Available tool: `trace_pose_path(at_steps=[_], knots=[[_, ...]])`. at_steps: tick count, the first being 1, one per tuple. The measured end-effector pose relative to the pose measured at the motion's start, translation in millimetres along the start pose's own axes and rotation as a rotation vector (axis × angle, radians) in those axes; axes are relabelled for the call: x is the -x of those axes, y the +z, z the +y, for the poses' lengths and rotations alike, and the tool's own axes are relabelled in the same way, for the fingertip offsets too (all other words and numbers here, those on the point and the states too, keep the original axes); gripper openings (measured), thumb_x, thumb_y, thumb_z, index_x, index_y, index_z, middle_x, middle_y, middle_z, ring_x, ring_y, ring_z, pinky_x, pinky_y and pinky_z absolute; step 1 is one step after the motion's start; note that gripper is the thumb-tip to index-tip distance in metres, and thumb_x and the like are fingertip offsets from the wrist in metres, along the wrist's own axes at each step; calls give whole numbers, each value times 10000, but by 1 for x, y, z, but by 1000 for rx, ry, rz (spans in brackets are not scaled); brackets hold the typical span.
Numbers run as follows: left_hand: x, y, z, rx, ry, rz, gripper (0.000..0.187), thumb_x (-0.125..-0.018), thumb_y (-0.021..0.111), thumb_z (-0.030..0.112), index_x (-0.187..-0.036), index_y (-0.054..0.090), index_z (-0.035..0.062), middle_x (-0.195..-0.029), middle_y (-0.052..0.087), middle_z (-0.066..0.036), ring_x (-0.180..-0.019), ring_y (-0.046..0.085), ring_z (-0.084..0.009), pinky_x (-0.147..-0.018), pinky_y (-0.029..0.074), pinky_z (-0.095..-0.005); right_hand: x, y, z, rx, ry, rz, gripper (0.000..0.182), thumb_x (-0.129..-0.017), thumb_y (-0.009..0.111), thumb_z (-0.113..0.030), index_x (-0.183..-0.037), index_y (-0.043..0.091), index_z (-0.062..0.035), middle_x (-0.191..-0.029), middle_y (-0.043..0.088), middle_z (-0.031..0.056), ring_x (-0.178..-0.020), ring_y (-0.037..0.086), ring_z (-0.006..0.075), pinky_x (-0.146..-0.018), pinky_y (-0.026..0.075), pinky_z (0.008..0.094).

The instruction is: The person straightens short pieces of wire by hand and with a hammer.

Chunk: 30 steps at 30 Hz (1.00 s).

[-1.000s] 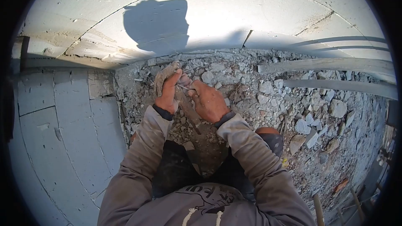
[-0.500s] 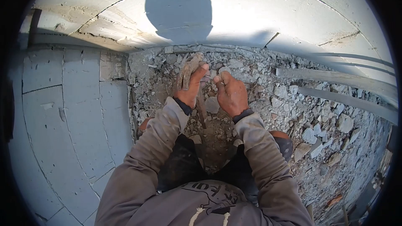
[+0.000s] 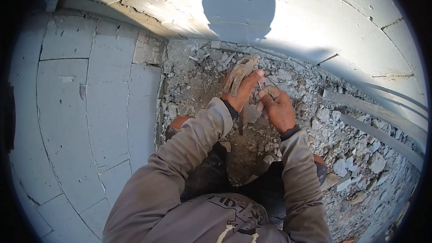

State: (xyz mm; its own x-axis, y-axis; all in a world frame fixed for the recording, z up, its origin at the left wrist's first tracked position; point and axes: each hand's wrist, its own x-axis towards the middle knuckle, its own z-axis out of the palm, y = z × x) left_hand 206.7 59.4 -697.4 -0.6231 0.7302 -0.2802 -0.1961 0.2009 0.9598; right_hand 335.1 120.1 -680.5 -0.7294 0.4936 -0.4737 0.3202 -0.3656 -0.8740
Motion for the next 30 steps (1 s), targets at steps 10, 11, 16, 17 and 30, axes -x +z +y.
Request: trace_pose_path(at_steps=[10, 11, 16, 17, 30], knots=[[-8, 2, -20, 285, -386, -211, 550, -861, 577, 427, -1236, 476, 38, -1130, 562, -122, -999, 534, -225, -851, 433, -368, -3, 8, 9, 45, -105, 187, 155, -909, 532, -178, -806, 554, -65, -602, 551, 2, -457, 425, 64, -434, 318, 207], [-7, 3, -19, 289, -381, -223, 579, -862, 563, 449, -1256, 456, 39, -1150, 549, -124, -1020, 520, -232, -859, 425, -373, -3, 9, 9, 22, -118, 208, 150, -911, 531, -178, -819, 557, -63, -604, 550, 1, -459, 425, 62, -435, 320, 207], [-9, 4, -21, 287, -386, -241, 614, -858, 546, 484, -1267, 447, 37, -1163, 543, -117, -1035, 508, -235, -851, 422, -382, -4, 16, 11, 42, -160, 297, 129, -903, 536, -137, -855, 604, -39, -607, 556, -6, -498, 445, 50, -473, 345, 211], [-9, 4, -20, 285, -387, -236, 606, -859, 547, 478, -1262, 452, 35, -1159, 545, -114, -1027, 508, -232, -846, 423, -383, -5, 17, 15, 30, -184, 311, 122, -900, 541, -132, -853, 603, -39, -606, 556, -5, -501, 449, 53, -475, 349, 216], [-3, 7, -11, 301, -445, -166, 538, -868, 553, 429, -1206, 494, 14, -1130, 552, -117, -949, 508, -197, -824, 418, -374, -11, 21, 25, 163, -347, 367, 133, -899, 536, -136, -840, 595, -33, -610, 578, 21, -501, 504, 80, -492, 391, 234]])
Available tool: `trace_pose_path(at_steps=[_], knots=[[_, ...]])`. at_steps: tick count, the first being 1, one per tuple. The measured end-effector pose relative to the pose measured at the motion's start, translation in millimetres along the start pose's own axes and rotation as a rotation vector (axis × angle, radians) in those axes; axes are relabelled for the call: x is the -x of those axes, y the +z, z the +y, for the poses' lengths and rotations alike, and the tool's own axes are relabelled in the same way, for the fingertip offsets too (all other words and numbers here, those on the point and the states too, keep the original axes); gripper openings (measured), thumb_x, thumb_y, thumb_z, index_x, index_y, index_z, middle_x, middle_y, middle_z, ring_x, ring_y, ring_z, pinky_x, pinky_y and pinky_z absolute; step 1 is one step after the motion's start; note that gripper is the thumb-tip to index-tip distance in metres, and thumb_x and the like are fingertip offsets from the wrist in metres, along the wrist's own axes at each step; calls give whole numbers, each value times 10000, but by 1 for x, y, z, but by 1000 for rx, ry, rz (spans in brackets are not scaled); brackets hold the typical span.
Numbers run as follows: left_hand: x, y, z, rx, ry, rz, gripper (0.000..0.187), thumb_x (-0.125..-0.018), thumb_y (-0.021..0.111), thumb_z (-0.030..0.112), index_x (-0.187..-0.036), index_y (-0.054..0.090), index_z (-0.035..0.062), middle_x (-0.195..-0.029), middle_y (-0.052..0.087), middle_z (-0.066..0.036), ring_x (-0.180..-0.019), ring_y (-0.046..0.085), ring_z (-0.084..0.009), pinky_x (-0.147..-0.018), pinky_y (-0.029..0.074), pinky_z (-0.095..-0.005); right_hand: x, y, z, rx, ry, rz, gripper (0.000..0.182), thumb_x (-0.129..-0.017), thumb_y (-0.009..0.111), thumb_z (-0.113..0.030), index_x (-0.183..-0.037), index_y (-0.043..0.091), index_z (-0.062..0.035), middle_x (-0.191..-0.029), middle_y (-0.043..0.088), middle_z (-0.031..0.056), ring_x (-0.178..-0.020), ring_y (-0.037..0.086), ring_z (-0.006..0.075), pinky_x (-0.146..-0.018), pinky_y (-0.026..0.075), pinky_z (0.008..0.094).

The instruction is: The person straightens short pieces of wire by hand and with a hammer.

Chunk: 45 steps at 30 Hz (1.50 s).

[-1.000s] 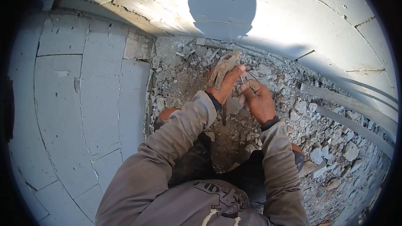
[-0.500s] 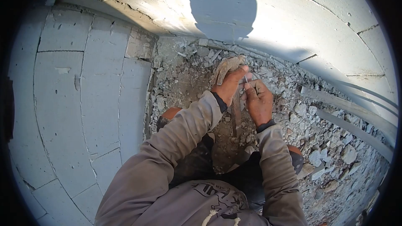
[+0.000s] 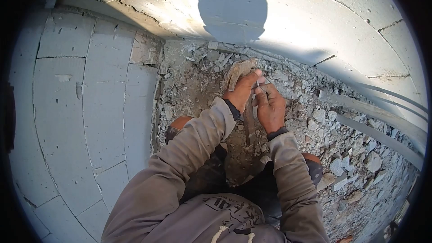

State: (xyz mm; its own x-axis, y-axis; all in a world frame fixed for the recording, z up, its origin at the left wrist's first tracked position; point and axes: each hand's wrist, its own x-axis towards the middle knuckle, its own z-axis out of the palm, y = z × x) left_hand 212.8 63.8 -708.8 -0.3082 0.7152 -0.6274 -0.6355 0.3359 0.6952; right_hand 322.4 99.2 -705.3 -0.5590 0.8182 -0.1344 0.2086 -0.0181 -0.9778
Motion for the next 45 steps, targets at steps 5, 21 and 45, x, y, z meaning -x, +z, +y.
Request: trace_pose_path(at_steps=[5, 21, 45], knots=[[-3, -1, 2, 24, 34, -73, 516, -871, 551, 421, -1157, 508, -6, -1078, 557, -118, -911, 518, -196, -767, 436, -361, 0, -7, -17, -347, 285, -97, 189, -927, 498, -185, -830, 578, -44, -604, 564, 11, -439, 431, 63, -409, 312, 205], [-3, 1, 1, 37, 99, -30, 491, -868, 578, 377, -1203, 501, 26, -1094, 560, -101, -937, 524, -183, -853, 416, -325, -3, -10, -13, 341, -185, 119, 68, -844, 589, -121, -831, 565, -57, -606, 592, 81, -538, 597, 214, -489, 442, 345], [18, 20, 22, 21, 148, -94, 484, -900, 546, 394, -1188, 487, 9, -1129, 554, -111, -1005, 538, -192, -816, 474, -324, -2, -21, -24, -1012, 400, -218, 191, -915, 537, -208, -796, 573, -63, -567, 519, -3, -404, 401, 66, -359, 280, 210]])
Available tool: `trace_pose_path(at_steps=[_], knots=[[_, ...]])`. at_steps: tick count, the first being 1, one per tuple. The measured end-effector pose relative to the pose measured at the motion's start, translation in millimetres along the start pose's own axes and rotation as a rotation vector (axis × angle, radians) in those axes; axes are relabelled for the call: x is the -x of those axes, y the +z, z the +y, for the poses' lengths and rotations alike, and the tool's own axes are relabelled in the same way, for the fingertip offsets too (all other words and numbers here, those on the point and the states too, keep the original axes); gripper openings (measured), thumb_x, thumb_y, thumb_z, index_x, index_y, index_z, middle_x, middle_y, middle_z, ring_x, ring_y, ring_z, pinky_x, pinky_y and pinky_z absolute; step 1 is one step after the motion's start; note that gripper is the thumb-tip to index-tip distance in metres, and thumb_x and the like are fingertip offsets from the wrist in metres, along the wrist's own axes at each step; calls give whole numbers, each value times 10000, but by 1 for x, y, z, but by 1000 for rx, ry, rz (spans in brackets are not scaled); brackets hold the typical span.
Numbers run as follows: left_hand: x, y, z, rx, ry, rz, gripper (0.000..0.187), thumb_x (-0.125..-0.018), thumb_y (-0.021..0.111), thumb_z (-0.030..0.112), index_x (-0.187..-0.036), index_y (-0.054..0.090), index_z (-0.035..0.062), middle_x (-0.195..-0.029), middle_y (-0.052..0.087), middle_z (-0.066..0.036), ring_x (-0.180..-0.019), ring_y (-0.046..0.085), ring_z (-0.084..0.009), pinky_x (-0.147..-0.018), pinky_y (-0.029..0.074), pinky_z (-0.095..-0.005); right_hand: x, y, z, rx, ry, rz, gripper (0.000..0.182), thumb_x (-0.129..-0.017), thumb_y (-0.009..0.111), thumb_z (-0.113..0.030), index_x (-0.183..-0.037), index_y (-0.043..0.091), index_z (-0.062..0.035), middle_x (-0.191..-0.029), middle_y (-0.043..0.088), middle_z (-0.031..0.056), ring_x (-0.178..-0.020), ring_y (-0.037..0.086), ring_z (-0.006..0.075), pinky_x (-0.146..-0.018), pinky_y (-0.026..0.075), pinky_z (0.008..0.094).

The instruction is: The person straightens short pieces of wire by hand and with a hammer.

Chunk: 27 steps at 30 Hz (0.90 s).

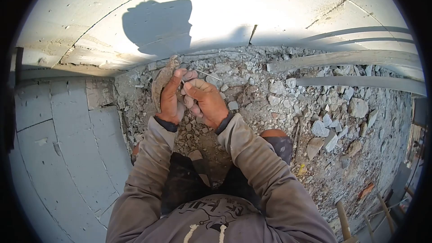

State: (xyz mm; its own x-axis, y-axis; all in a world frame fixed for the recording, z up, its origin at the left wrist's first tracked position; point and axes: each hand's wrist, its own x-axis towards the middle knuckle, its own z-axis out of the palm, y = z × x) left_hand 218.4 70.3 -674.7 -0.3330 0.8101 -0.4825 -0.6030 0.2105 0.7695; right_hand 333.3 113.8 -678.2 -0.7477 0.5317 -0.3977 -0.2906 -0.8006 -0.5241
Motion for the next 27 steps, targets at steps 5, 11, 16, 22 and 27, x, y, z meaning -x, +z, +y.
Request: trace_pose_path(at_steps=[5, 11, 16, 22, 27], knots=[[-5, -23, -54, -163, -131, 30, 621, -844, 585, 504, -1250, 481, 45, -1115, 574, -113, -944, 573, -184, -779, 469, -320, 0, -12, -11, 488, -155, 306, 197, -905, 529, -152, -743, 563, -46, -556, 531, 2, -466, 433, 73, -439, 337, 239], [-8, -51, -94, -1196, -125, -59, 451, -835, 619, 305, -1154, 561, -8, -1050, 630, -121, -960, 601, -246, -826, 461, -361, 16, -7, -24, 623, -346, 307, 186, -914, 540, -187, -778, 558, -61, -562, 524, -14, -441, 401, 45, -415, 303, 203], [-12, -31, -32, -620, 132, 108, 353, -889, 558, 234, -1128, 574, -25, -1083, 617, -121, -1001, 571, -197, -872, 429, -311, 18, -7, -27, 581, -295, 271, 195, -929, 509, -189, -795, 571, -63, -566, 530, -13, -422, 405, 49, -398, 299, 200], [12, 21, 22, -575, 438, -45, 275, -938, 508, 214, -1087, 587, -4, -984, 624, -89, -907, 561, -141, -838, 438, -293, 24, -4, -42, 318, -82, 66, 241, -946, 476, -235, -819, 579, -57, -577, 545, 2, -412, 414, 55, -375, 290, 192], [12, 15, 15, -293, 302, -22, 234, -906, 563, 196, -1018, 596, -7, -858, 611, -51, -709, 539, -93, -655, 457, -250, 21, -4, -39, 500, -151, 86, 220, -937, 495, -229, -827, 570, -54, -582, 553, 14, -435, 456, 73, -403, 336, 217]])
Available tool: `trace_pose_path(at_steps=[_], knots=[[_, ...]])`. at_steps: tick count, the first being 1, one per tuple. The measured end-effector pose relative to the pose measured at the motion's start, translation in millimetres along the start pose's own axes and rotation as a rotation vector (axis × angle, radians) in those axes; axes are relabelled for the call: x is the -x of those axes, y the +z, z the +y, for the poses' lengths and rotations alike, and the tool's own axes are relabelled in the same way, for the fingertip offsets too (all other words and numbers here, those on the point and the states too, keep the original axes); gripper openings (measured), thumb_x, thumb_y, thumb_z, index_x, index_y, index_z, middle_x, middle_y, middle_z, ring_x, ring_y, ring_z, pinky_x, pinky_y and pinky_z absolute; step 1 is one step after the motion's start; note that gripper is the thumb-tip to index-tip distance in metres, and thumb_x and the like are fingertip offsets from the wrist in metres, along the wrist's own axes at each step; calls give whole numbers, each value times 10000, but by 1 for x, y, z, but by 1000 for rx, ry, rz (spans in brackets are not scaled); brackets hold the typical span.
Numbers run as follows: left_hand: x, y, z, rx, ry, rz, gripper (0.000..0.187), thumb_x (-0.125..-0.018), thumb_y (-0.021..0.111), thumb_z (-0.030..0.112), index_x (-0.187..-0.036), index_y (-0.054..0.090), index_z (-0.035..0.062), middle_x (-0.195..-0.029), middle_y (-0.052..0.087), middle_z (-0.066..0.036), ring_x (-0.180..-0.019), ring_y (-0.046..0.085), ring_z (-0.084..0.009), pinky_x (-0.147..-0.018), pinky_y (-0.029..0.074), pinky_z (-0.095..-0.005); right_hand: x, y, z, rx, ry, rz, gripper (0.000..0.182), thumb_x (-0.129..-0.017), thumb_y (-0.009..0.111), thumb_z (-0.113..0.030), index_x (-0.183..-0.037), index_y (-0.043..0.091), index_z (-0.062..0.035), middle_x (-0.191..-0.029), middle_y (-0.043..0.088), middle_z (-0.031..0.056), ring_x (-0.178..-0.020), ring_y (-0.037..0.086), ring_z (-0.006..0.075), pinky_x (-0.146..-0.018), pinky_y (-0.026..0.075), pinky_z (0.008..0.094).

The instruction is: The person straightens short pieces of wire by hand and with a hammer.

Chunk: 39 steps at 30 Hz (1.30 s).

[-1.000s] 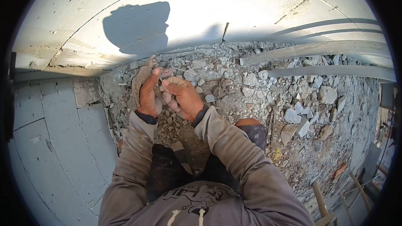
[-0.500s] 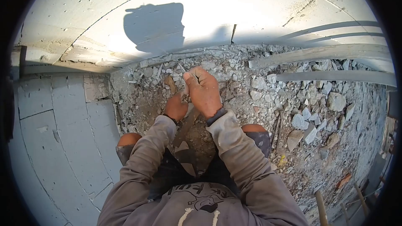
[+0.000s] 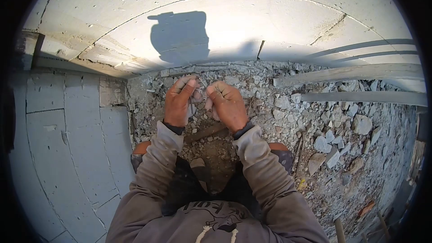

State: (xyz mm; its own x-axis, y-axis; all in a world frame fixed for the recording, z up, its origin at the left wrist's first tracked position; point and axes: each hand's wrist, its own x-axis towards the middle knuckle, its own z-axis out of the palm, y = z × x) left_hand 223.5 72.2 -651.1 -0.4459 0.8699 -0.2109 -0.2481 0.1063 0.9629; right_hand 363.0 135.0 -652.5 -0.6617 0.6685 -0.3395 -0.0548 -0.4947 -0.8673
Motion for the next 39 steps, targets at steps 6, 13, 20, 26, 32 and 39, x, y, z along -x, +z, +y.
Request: trace_pose_path(at_steps=[6, 13, 20, 26, 32, 39], knots=[[7, 8, 3, -192, -11, 114, 205, -886, 591, 195, -995, 592, 21, -689, 549, 3, -562, 485, -58, -484, 375, -207, -5, 16, 18, 645, -510, 352, 137, -914, 536, -172, -836, 548, -60, -609, 559, 21, -558, 557, 128, -492, 415, 310], [12, -6, 7, -48, 8, 44, 188, -871, 617, 189, -946, 614, 16, -725, 577, 1, -588, 490, -56, -504, 387, -216, -3, 18, 9, -7, -259, 138, 195, -916, 534, -183, -781, 543, -43, -579, 441, -41, -455, 385, 82, -418, 310, 264], [15, -7, 4, -803, 474, 142, 122, -807, 643, 148, -852, 621, 37, -789, 626, -128, -720, 621, -308, -637, 479, -371, 13, 22, 2, -261, 231, 135, 210, -900, 544, -194, -756, 557, -41, -540, 435, -15, -424, 356, 73, -389, 287, 246], [9, -14, -5, -870, 383, 143, 120, -796, 638, 141, -854, 598, 43, -777, 609, -137, -723, 608, -338, -613, 471, -406, 25, 33, -7, 848, -431, 215, 129, -819, 622, -154, -854, 578, -38, -675, 592, 170, -637, 583, 389, -533, 451, 414], [17, -4, -10, -820, 602, -97, 124, -799, 626, 133, -852, 559, 44, -765, 587, -137, -662, 584, -352, -570, 461, -418, 11, 30, -28, 828, -797, 98, 104, -844, 580, -140, -889, 579, -46, -695, 611, 146, -645, 609, 350, -548, 469, 411], [34, 7, 14, -767, 522, -182, 88, -818, 616, 103, -842, 571, 32, -732, 577, -139, -638, 595, -302, -566, 447, -365, -60, -30, -35, 950, -19, -157, 382, -861, 585, -378, -712, 602, -27, -588, 565, 59, -504, 527, 172, -494, 411, 308]])
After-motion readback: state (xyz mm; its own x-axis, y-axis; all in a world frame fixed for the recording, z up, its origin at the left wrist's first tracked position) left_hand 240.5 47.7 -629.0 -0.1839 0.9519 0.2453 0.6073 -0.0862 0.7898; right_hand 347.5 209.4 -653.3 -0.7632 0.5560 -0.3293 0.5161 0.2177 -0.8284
